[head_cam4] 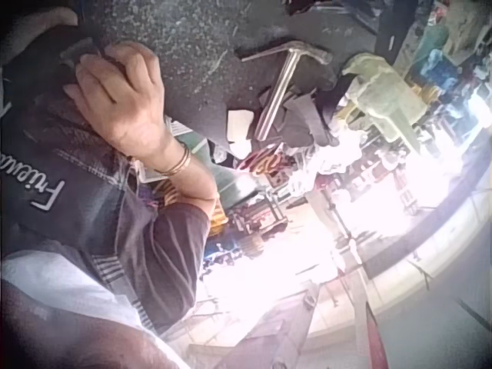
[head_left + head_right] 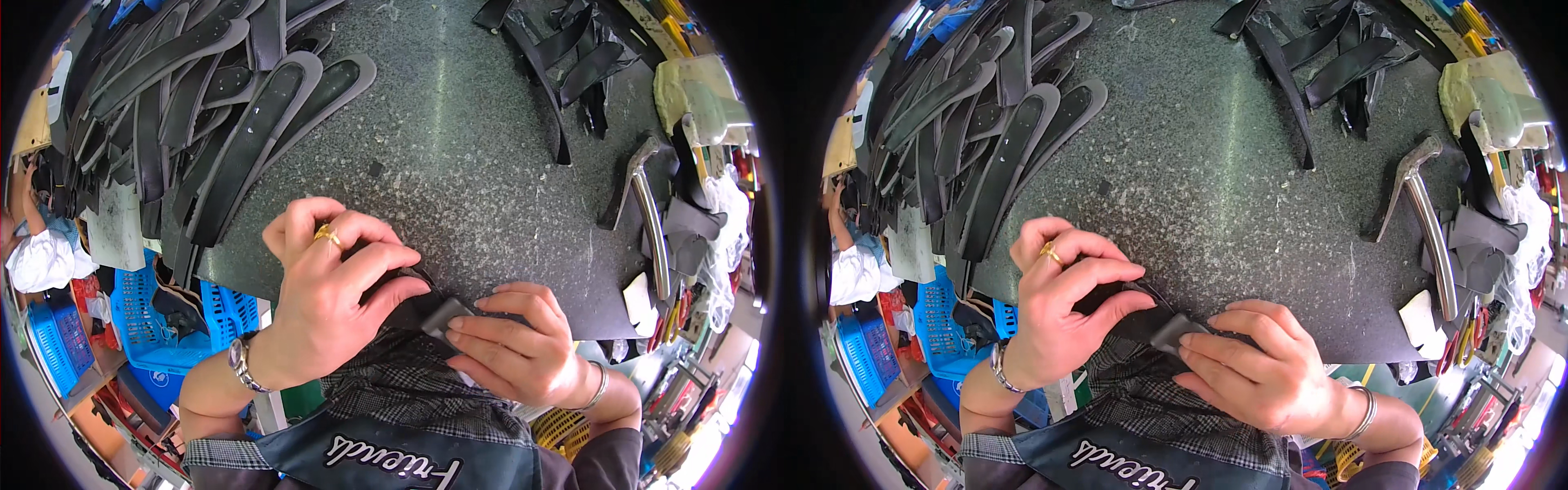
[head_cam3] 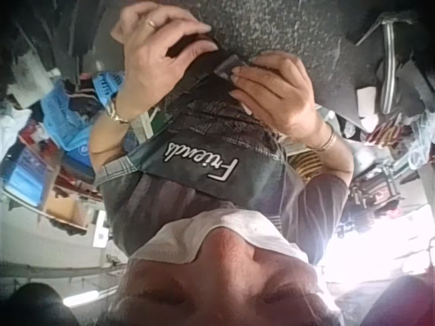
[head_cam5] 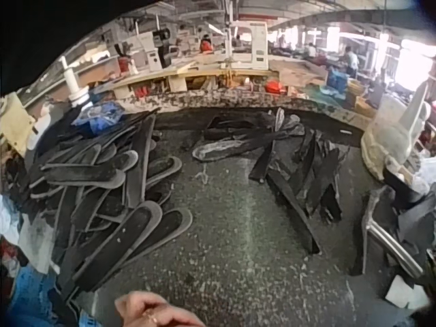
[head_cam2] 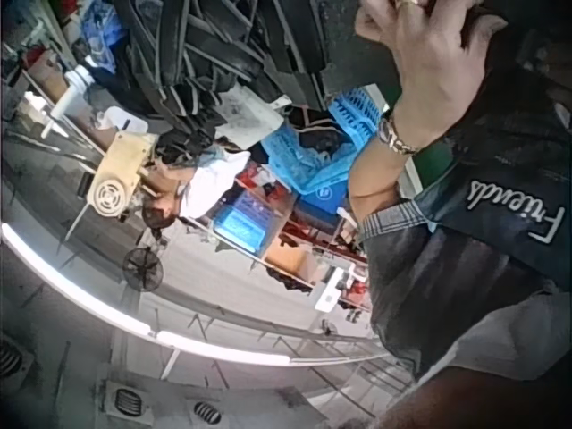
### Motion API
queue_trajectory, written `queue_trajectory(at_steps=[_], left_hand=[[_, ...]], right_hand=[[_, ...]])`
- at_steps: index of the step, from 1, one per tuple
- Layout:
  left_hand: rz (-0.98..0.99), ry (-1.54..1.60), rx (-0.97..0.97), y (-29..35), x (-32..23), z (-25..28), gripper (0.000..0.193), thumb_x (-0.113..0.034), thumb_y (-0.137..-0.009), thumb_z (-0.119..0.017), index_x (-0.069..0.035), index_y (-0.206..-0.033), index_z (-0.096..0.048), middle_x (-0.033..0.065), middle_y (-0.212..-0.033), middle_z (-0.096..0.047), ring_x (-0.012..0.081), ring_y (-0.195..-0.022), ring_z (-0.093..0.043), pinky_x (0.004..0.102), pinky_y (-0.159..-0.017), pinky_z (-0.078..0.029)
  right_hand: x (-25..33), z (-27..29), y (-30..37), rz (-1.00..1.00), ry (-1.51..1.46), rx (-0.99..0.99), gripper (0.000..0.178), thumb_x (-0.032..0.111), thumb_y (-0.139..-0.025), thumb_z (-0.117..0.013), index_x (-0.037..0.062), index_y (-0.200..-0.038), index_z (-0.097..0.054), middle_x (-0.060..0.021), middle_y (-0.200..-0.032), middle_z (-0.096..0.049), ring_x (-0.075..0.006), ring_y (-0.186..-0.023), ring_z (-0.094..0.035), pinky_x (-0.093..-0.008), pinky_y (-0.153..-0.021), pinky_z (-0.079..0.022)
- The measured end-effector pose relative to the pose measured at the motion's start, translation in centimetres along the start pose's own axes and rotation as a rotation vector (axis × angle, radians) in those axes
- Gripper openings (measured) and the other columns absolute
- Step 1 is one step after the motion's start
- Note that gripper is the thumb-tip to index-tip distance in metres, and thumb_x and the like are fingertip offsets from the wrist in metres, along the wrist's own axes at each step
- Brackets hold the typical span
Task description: Hammering and assembling black shoe components on a factory workbench.
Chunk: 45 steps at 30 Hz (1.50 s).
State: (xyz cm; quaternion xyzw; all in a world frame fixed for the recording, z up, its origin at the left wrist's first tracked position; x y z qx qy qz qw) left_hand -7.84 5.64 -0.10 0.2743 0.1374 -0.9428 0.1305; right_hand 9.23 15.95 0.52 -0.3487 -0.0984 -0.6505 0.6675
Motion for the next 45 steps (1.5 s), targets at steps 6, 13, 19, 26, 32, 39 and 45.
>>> queue_trajectory(at_steps=[6, 13, 19, 26, 32, 39, 45], left_hand=[[0.1, -0.023, -0.07, 0.1, 0.0, 0.2, 0.04, -0.023, -0.061, -0.087, -0.014, -0.098, -0.075, -0.0031, -0.093, -0.063, 0.0236, -0.096, -0.048, 0.0363, -0.086, -0.037], [0.028, -0.086, -0.122, 1.4, 0.1, 0.0, 0.035, -0.008, -0.061, -0.084, -0.015, -0.095, -0.076, -0.0043, -0.088, -0.062, 0.0245, -0.097, -0.048, 0.0385, -0.087, -0.033], [0.07, -0.006, -0.176, 1.4, -0.1, -0.2, 0.037, -0.001, -0.057, -0.077, -0.015, -0.091, -0.077, -0.0042, -0.088, -0.062, 0.0253, -0.093, -0.047, 0.0379, -0.085, -0.035], [-0.281, -0.355, -0.061, 3.6, -2.6, -1.1, 0.039, -0.015, -0.066, -0.074, -0.026, -0.104, -0.076, -0.0106, -0.099, -0.058, 0.0155, -0.091, -0.047, 0.0382, -0.08, -0.031], [-0.191, -0.646, 0.046, 4.9, -3.9, -0.8, 0.041, -0.017, -0.074, -0.073, -0.034, -0.112, -0.072, -0.0093, -0.101, -0.051, 0.0183, -0.098, -0.037, 0.0393, -0.081, -0.028], [-0.172, -0.512, 0.008, 5.1, -3.1, -0.6, 0.044, -0.017, -0.066, -0.077, -0.035, -0.106, -0.073, -0.0069, -0.095, -0.047, 0.0219, -0.097, -0.035, 0.0404, -0.08, -0.028], [0.003, -0.19, -0.145, 1.8, 0.2, 1.9, 0.041, -0.017, -0.063, -0.085, -0.016, -0.102, -0.076, -0.0057, -0.085, -0.053, 0.0245, -0.093, -0.041, 0.0371, -0.083, -0.032]], right_hand=[[-0.4, 0.6, -0.5, -0.017, -0.052, 0.054, 0.032, 0.017, -0.063, -0.084, 0.002, -0.089, -0.073, -0.0059, -0.097, -0.07, -0.0236, -0.089, -0.062, -0.0392, -0.081, -0.054], [-5.3, 9.6, 0.8, -0.436, 0.688, -0.251, 0.04, 0.0, -0.086, -0.064, -0.0006, -0.125, -0.06, -0.0167, -0.121, -0.063, -0.0317, -0.114, -0.059, -0.0398, -0.099, -0.045], [-13.3, 11.1, 4.7, -0.745, 0.504, -0.153, 0.04, -0.002, -0.089, -0.054, -0.0002, -0.129, -0.053, -0.0103, -0.104, -0.056, -0.0145, -0.089, -0.055, -0.0254, -0.081, -0.045], [-5.0, 9.0, 1.5, -0.671, 0.07, -0.313, 0.02, 0.0, -0.09, -0.063, -0.0023, -0.11, -0.06, 0.0014, -0.083, -0.057, -0.0054, -0.067, -0.047, -0.0208, -0.059, -0.037], [-1.5, 4.8, -4.4, -0.451, -0.121, 0.283, 0.024, 0.008, -0.081, -0.071, 0.0007, -0.099, -0.057, -0.0109, -0.076, -0.065, -0.0288, -0.059, -0.067, -0.0338, -0.055, -0.051], [-0.4, 3.4, -6.1, -0.163, 0.174, 0.516, 0.028, 0.02, -0.083, -0.07, 0.0005, -0.096, -0.054, -0.0053, -0.069, -0.047, -0.0189, -0.051, -0.059, -0.0314, -0.04, -0.047], [-0.5, 3.2, -6.0, -0.203, 0.186, 0.499, 0.023, 0.015, -0.079, -0.069, 0.0047, -0.081, -0.048, -0.0052, -0.067, -0.047, -0.0192, -0.049, -0.058, -0.0332, -0.038, -0.046]])
Point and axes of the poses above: each hand's wrist, its own y-axis away from the middle knuckle, its own z-axis out of the back of the hand, x = y × z, the point moved 4 cm from there along -y, towards the middle knuckle
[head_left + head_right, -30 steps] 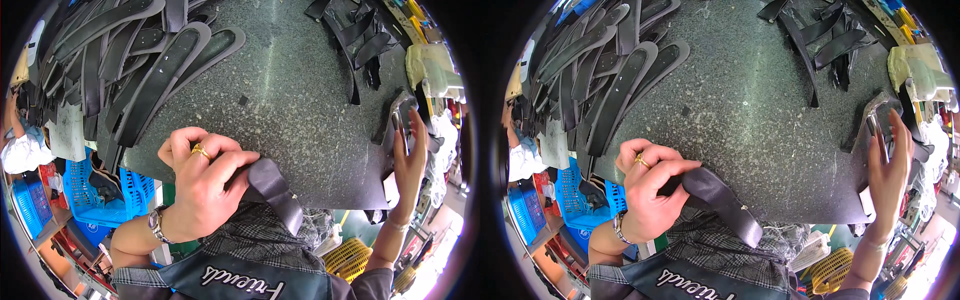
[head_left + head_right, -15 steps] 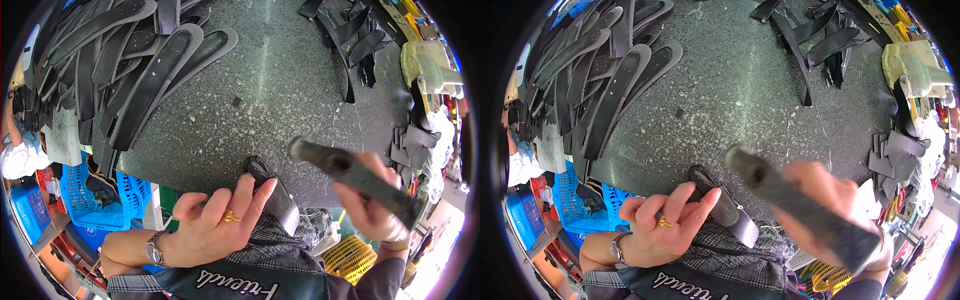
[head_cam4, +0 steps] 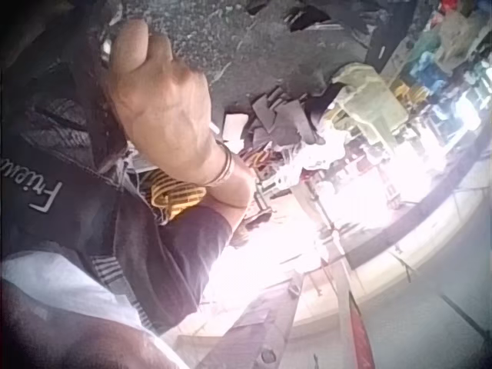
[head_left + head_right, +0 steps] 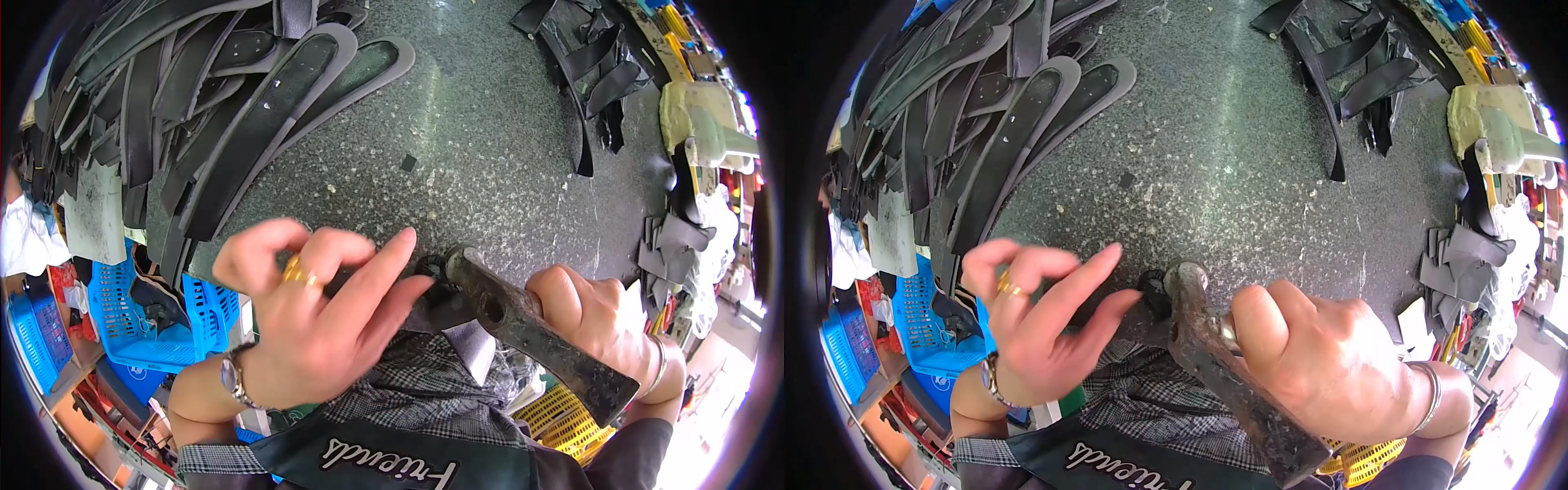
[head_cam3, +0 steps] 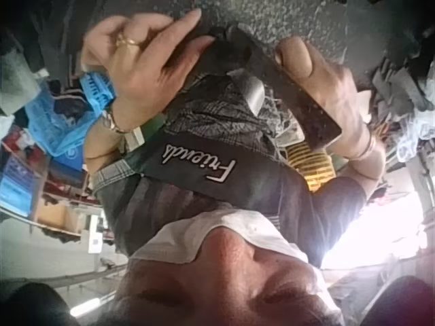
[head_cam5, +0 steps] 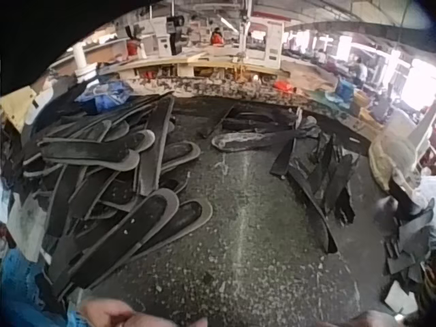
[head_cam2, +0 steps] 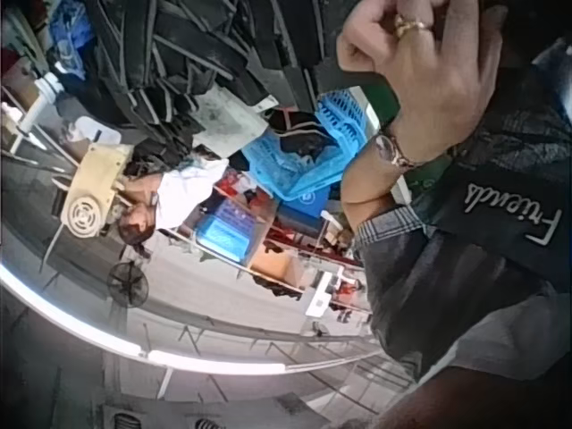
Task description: Hammering and assembling black shoe components on a factory workbench.
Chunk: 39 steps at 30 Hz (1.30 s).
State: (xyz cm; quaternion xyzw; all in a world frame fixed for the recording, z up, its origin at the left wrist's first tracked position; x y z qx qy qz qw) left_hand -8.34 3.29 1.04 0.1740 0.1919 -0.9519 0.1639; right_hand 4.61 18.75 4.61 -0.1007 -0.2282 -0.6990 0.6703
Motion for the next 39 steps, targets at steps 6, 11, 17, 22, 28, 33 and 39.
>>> queue_trajectory(at_steps=[6, 11, 17, 22, 28, 33, 39], left_hand=[[-0.061, 0.044, -0.023, 0.5, -0.3, -1.7, 0.039, -0.022, -0.063, -0.087, -0.013, -0.099, -0.075, -0.0075, -0.083, -0.057, 0.0232, -0.09, -0.042, 0.0365, -0.081, -0.03], [0.034, 0.227, -0.035, 0.2, 0.1, -2.1, 0.04, -0.012, -0.058, -0.088, -0.012, -0.096, -0.076, -0.007, -0.073, -0.058, 0.0195, -0.082, -0.044, 0.0343, -0.079, -0.031], [-0.106, 0.139, 0.011, 0.6, -0.2, -1.9, 0.04, -0.012, -0.06, -0.086, -0.013, -0.098, -0.076, -0.0102, -0.083, -0.058, 0.0212, -0.083, -0.04, 0.0335, -0.077, -0.03], [-0.142, 0.016, -0.069, 1.5, -0.3, -2.7, 0.025, -0.017, -0.064, -0.077, -0.008, -0.088, -0.073, -0.0116, -0.1, -0.058, 0.0197, -0.086, -0.041, 0.0432, -0.074, -0.023], [-0.25, 0.103, -0.008, 0.7, -0.5, -2.3, 0.028, -0.014, -0.064, -0.079, -0.009, -0.091, -0.073, -0.0106, -0.096, -0.059, 0.0207, -0.087, -0.042, 0.041, -0.075, -0.026], [-0.105, 0.209, 0.039, -0.7, 0.5, -2.4, 0.025, -0.013, -0.061, -0.084, -0.012, -0.084, -0.073, -0.0066, -0.082, -0.06, 0.0237, -0.088, -0.044, 0.0414, -0.081, -0.028], [-0.106, 0.123, 0.106, -2.2, 0.1, -0.7, 0.028, -0.015, -0.059, -0.084, -0.012, -0.084, -0.073, -0.0066, -0.08, -0.059, 0.0248, -0.088, -0.047, 0.0444, -0.082, -0.03]], right_hand=[[0.3, -0.8, 0.5, 0.025, 0.024, -0.073, 0.022, 0.009, -0.076, -0.069, 0.0043, -0.08, -0.047, -0.0046, -0.065, -0.046, -0.0177, -0.048, -0.057, -0.0326, -0.037, -0.044], [0.0, -1.1, 0.7, 0.056, 0.03, -0.079, 0.021, 0.008, -0.079, -0.067, 0.0044, -0.079, -0.047, -0.0038, -0.064, -0.045, -0.0166, -0.047, -0.054, -0.0313, -0.036, -0.044], [-0.2, -0.7, 0.5, 0.056, 0.005, -0.081, 0.019, 0.01, -0.082, -0.067, 0.0041, -0.08, -0.048, -0.0027, -0.064, -0.045, -0.0158, -0.047, -0.053, -0.0309, -0.036, -0.044], [-0.1, -0.5, 0.0, 0.073, 0.015, -0.07, 0.019, 0.012, -0.082, -0.067, 0.0047, -0.08, -0.049, -0.0023, -0.064, -0.045, -0.015, -0.046, -0.053, -0.0304, -0.035, -0.044], [-0.1, -0.1, 0.1, 0.079, 0.068, -0.033, 0.02, 0.013, -0.082, -0.067, 0.005, -0.079, -0.048, -0.0021, -0.063, -0.044, -0.0142, -0.045, -0.053, -0.0296, -0.035, -0.043], [-0.1, 0.0, 0.0, 0.094, 0.063, -0.034, 0.018, 0.011, -0.082, -0.066, 0.0047, -0.08, -0.049, -0.0013, -0.062, -0.044, -0.0132, -0.045, -0.054, -0.0291, -0.035, -0.041], [0.9, -0.8, 1.5, 0.166, 0.158, -0.041, 0.022, 0.013, -0.086, -0.066, 0.0079, -0.073, -0.048, 0.0034, -0.058, -0.036, -0.0078, -0.043, -0.046, -0.0256, -0.034, -0.033]])
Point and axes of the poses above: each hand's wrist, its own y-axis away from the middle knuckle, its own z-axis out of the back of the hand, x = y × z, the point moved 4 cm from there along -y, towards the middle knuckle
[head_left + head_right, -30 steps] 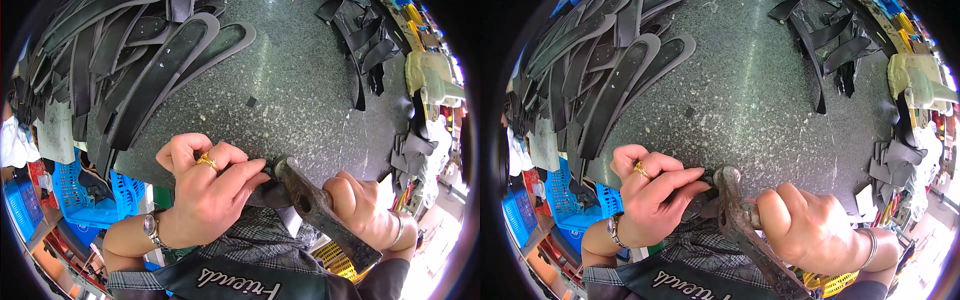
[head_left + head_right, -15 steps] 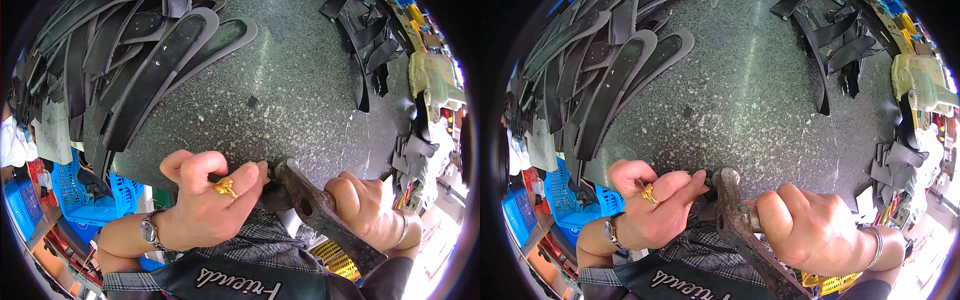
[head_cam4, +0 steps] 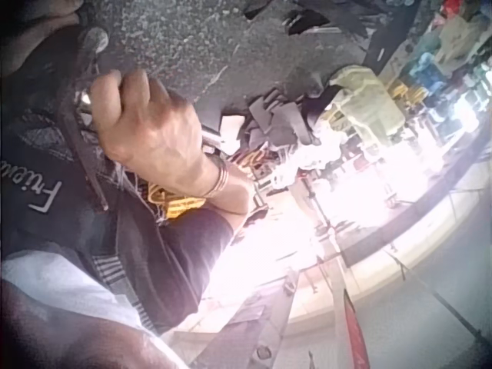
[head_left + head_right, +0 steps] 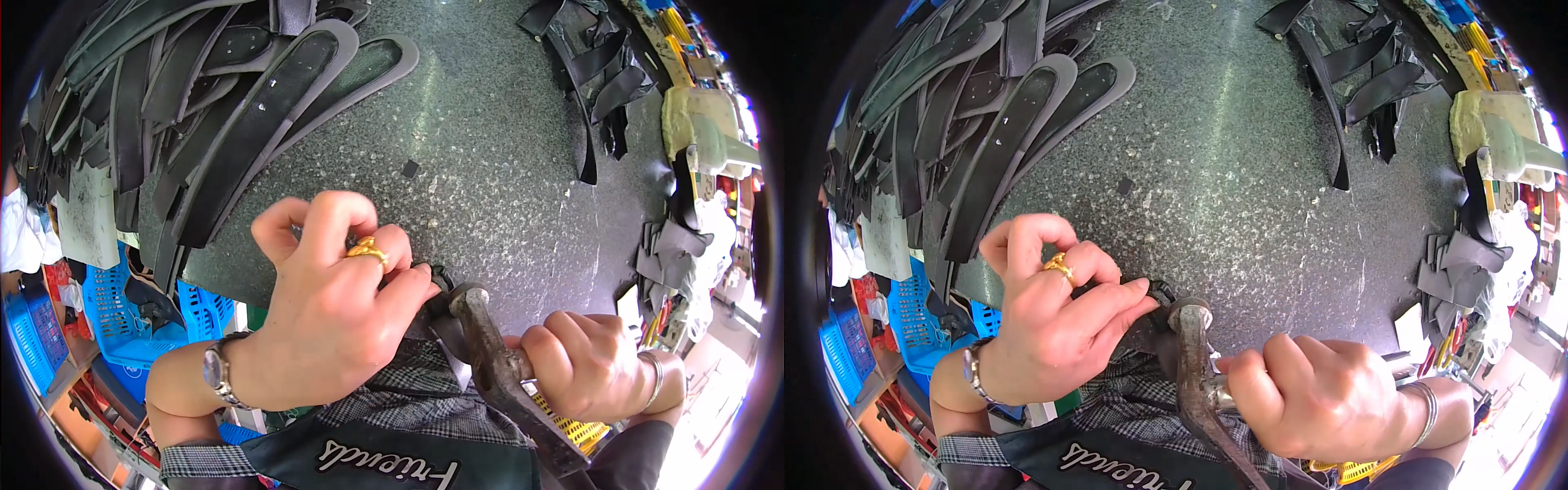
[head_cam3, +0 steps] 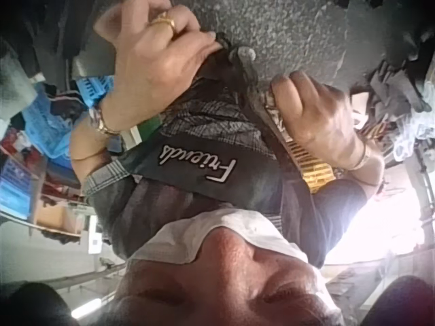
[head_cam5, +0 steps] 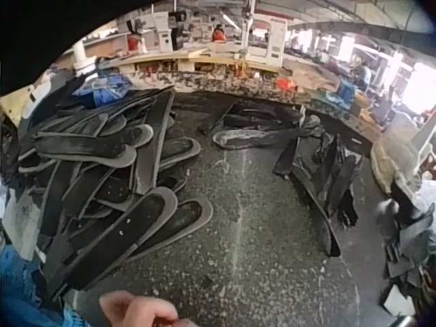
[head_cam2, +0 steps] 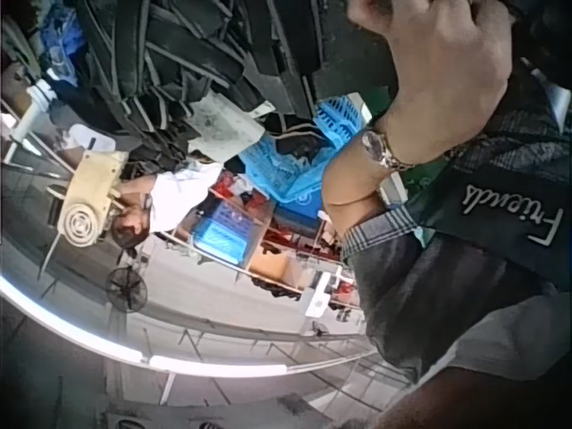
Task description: Hammering and assembling black shoe components on a factory workbench.
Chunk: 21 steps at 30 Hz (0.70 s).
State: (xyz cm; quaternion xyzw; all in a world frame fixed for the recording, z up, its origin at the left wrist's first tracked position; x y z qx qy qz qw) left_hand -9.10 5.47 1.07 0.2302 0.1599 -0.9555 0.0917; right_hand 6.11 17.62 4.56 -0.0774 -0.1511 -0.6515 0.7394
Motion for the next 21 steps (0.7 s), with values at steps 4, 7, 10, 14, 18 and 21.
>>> queue_trajectory(at_steps=[4, 7, 10, 14, 18, 21], left_hand=[[-0.166, 0.005, 0.176, -2.2, -0.3, -0.1, 0.02, -0.014, -0.063, -0.078, -0.012, -0.082, -0.071, -0.006, -0.083, -0.058, 0.024, -0.091, -0.049, 0.0466, -0.083, -0.03], [-0.286, 0.035, 0.233, -2.6, -0.1, -0.3, 0.019, -0.017, -0.064, -0.077, -0.01, -0.08, -0.068, -0.0043, -0.083, -0.058, 0.0243, -0.093, -0.048, 0.0475, -0.082, -0.031], [-0.242, -0.119, 0.175, -1.2, -0.8, -0.5, 0.019, -0.019, -0.065, -0.077, -0.01, -0.077, -0.065, -0.0028, -0.082, -0.056, 0.0259, -0.093, -0.048, 0.0496, -0.077, -0.031], [-0.196, -0.251, 0.153, 0.1, -1.4, -0.8, 0.017, -0.017, -0.066, -0.077, -0.011, -0.076, -0.064, -0.0017, -0.081, -0.057, 0.0269, -0.09, -0.048, 0.0495, -0.075, -0.03], [-0.165, -0.315, 0.052, 0.6, -1.5, -1.8, 0.013, -0.014, -0.073, -0.073, -0.012, -0.078, -0.061, -0.003, -0.077, -0.057, 0.0262, -0.089, -0.048, 0.0483, -0.074, -0.029], [-0.095, -0.323, 0.086, 0.7, -1.3, -2.0, 0.012, -0.016, -0.077, -0.072, -0.014, -0.081, -0.061, -0.0049, -0.076, -0.057, 0.0259, -0.09, -0.048, 0.0469, -0.077, -0.029]], right_hand=[[0.6, -0.3, 0.3, 0.022, 0.101, -0.039, 0.022, 0.012, -0.083, -0.067, 0.0086, -0.074, -0.048, 0.0034, -0.059, -0.036, -0.0083, -0.043, -0.045, -0.0254, -0.035, -0.033], [0.2, -0.2, 0.5, 0.023, 0.04, -0.047, 0.022, 0.012, -0.084, -0.067, 0.0076, -0.073, -0.049, 0.003, -0.059, -0.037, -0.0085, -0.043, -0.045, -0.0253, -0.035, -0.034], [0.0, 0.5, 0.5, 0.006, -0.013, -0.029, 0.022, 0.012, -0.084, -0.067, 0.0061, -0.073, -0.049, 0.0032, -0.058, -0.037, -0.0083, -0.043, -0.046, -0.0254, -0.035, -0.035], [0.1, 0.4, 0.5, 0.015, -0.027, -0.029, 0.022, 0.012, -0.084, -0.067, 0.0061, -0.073, -0.049, 0.0034, -0.057, -0.037, -0.0084, -0.042, -0.046, -0.0261, -0.034, -0.034], [0.1, -0.4, 0.8, 0.01, -0.012, -0.03, 0.023, 0.013, -0.084, -0.067, 0.0068, -0.074, -0.047, 0.0032, -0.059, -0.037, -0.0079, -0.042, -0.046, -0.0261, -0.033, -0.034], [0.3, -0.5, 0.7, 0.013, 0.02, -0.026, 0.023, 0.013, -0.084, -0.067, 0.0074, -0.074, -0.047, 0.0029, -0.059, -0.038, -0.0085, -0.042, -0.046, -0.0265, -0.033, -0.034]])
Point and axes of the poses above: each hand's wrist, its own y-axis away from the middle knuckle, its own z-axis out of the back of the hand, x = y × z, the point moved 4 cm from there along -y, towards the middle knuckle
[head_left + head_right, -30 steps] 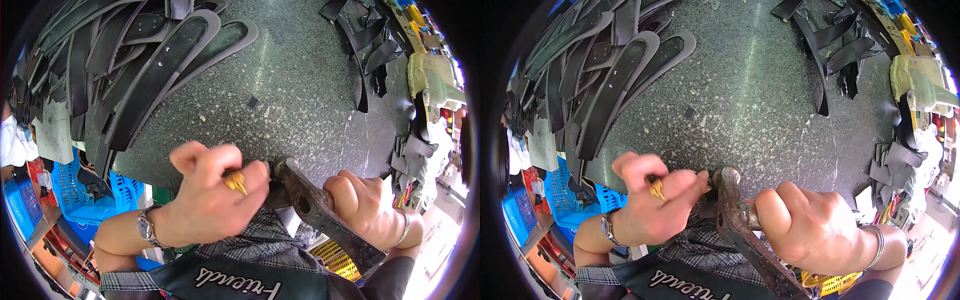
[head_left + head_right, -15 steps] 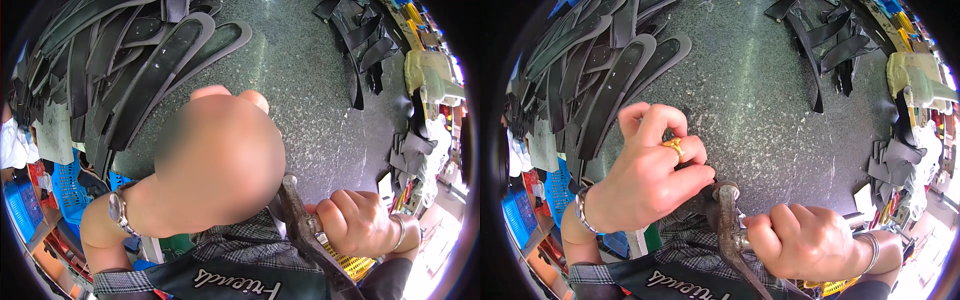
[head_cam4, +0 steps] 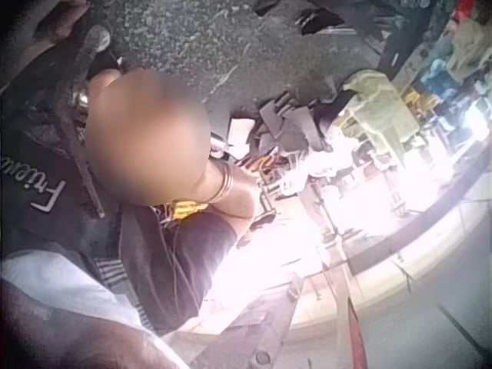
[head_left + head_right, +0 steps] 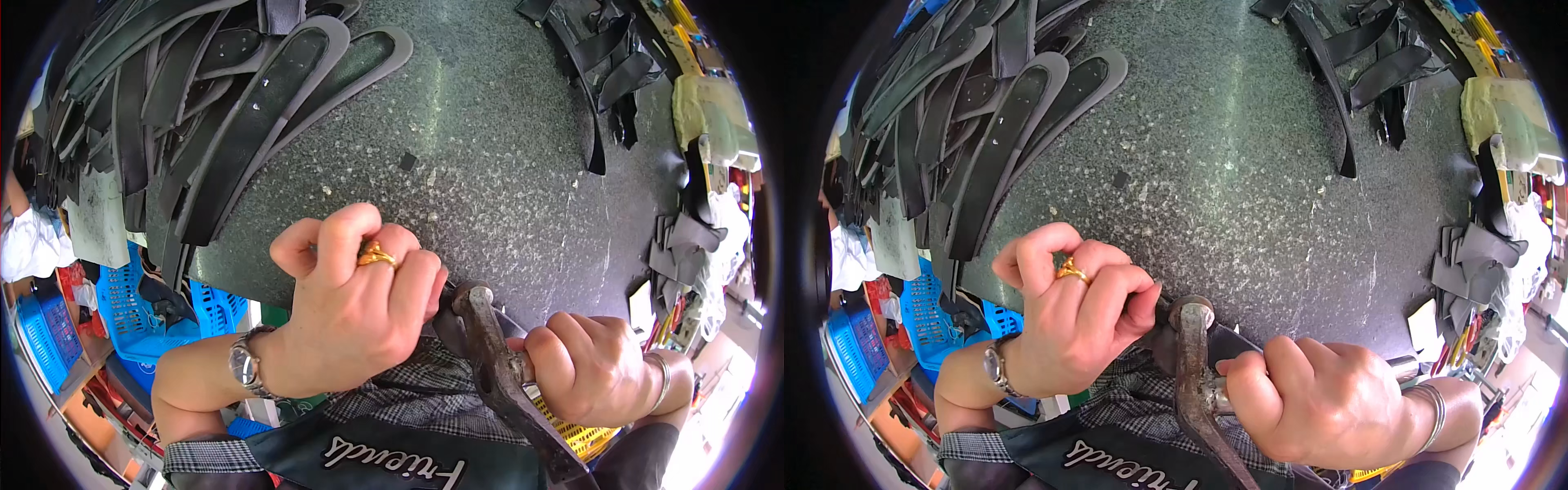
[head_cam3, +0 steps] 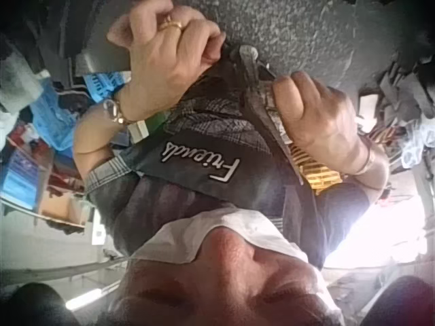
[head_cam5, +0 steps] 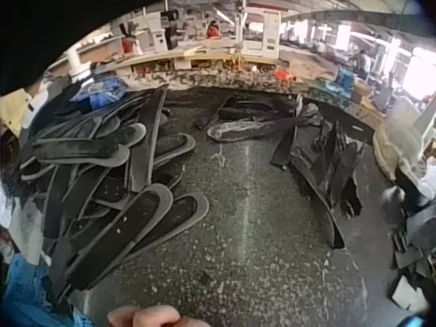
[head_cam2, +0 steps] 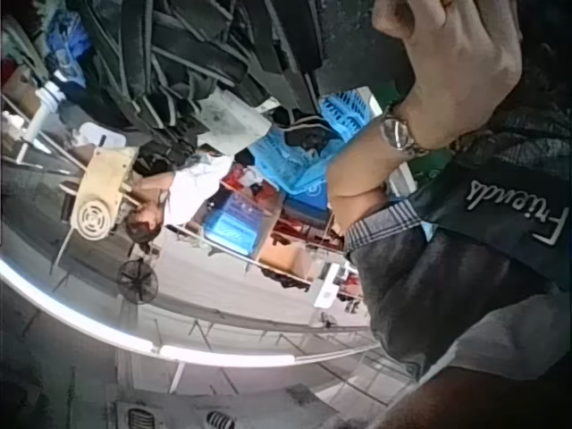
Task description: Hammering and assembling black shoe components on a factory workbench.
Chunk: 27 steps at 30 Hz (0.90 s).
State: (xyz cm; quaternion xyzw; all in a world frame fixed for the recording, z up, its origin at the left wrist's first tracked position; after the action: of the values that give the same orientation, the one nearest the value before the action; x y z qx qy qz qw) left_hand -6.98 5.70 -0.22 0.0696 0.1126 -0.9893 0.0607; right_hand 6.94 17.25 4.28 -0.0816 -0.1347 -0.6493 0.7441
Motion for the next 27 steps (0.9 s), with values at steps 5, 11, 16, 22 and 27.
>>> queue_trajectory(at_steps=[5, 11, 16, 22, 27], left_hand=[[0.212, 0.419, -0.121, 0.1, 2.8, 0.3, 0.017, -0.017, -0.067, -0.084, -0.015, -0.078, -0.072, -0.0064, -0.078, -0.063, 0.0236, -0.089, -0.049, 0.0389, -0.084, -0.031], [0.083, 0.337, -0.014, -0.9, 1.7, 0.8, 0.021, -0.012, -0.061, -0.082, -0.015, -0.074, -0.066, -0.0068, -0.076, -0.061, 0.0243, -0.086, -0.051, 0.0411, -0.083, -0.03], [0.21, 0.298, -0.187, 0.1, 0.7, -0.9, 0.023, -0.01, -0.065, -0.079, -0.014, -0.078, -0.062, -0.0061, -0.076, -0.062, 0.0247, -0.087, -0.05, 0.0413, -0.083, -0.028], [0.206, 0.327, -0.204, 1.3, 1.7, 1.1, 0.034, -0.02, -0.06, -0.088, -0.016, -0.093, -0.077, -0.0064, -0.077, -0.059, 0.0203, -0.083, -0.046, 0.0344, -0.079, -0.035], [0.042, 0.172, -0.17, 2.6, 1.1, 0.4, 0.038, -0.019, -0.058, -0.088, -0.02, -0.095, -0.077, -0.0117, -0.086, -0.056, 0.021, -0.089, -0.04, 0.0346, -0.077, -0.031]], right_hand=[[-0.1, -0.3, 0.0, -0.034, -0.01, -0.028, 0.025, 0.013, -0.085, -0.067, 0.0083, -0.073, -0.045, 0.0028, -0.059, -0.037, -0.0086, -0.042, -0.046, -0.027, -0.033, -0.034], [-0.2, -0.1, -0.1, -0.034, -0.009, 0.002, 0.027, 0.014, -0.086, -0.067, 0.0084, -0.072, -0.045, 0.0026, -0.059, -0.038, -0.0091, -0.042, -0.046, -0.0266, -0.033, -0.035], [-0.3, -0.4, 0.1, -0.039, -0.047, -0.007, 0.027, 0.014, -0.086, -0.066, 0.0077, -0.072, -0.044, 0.0014, -0.059, -0.039, -0.0102, -0.041, -0.048, -0.0277, -0.033, -0.036], [-0.9, -0.2, 0.1, -0.109, -0.149, -0.003, 0.023, 0.015, -0.085, -0.065, 0.0066, -0.075, -0.046, -0.0008, -0.06, -0.041, -0.0134, -0.042, -0.051, -0.0296, -0.034, -0.038], [-1.5, 0.9, -0.8, -0.145, -0.203, 0.087, 0.019, 0.012, -0.078, -0.065, 0.0052, -0.081, -0.048, -0.0025, -0.063, -0.044, -0.0162, -0.044, -0.054, -0.0314, -0.036, -0.041]])
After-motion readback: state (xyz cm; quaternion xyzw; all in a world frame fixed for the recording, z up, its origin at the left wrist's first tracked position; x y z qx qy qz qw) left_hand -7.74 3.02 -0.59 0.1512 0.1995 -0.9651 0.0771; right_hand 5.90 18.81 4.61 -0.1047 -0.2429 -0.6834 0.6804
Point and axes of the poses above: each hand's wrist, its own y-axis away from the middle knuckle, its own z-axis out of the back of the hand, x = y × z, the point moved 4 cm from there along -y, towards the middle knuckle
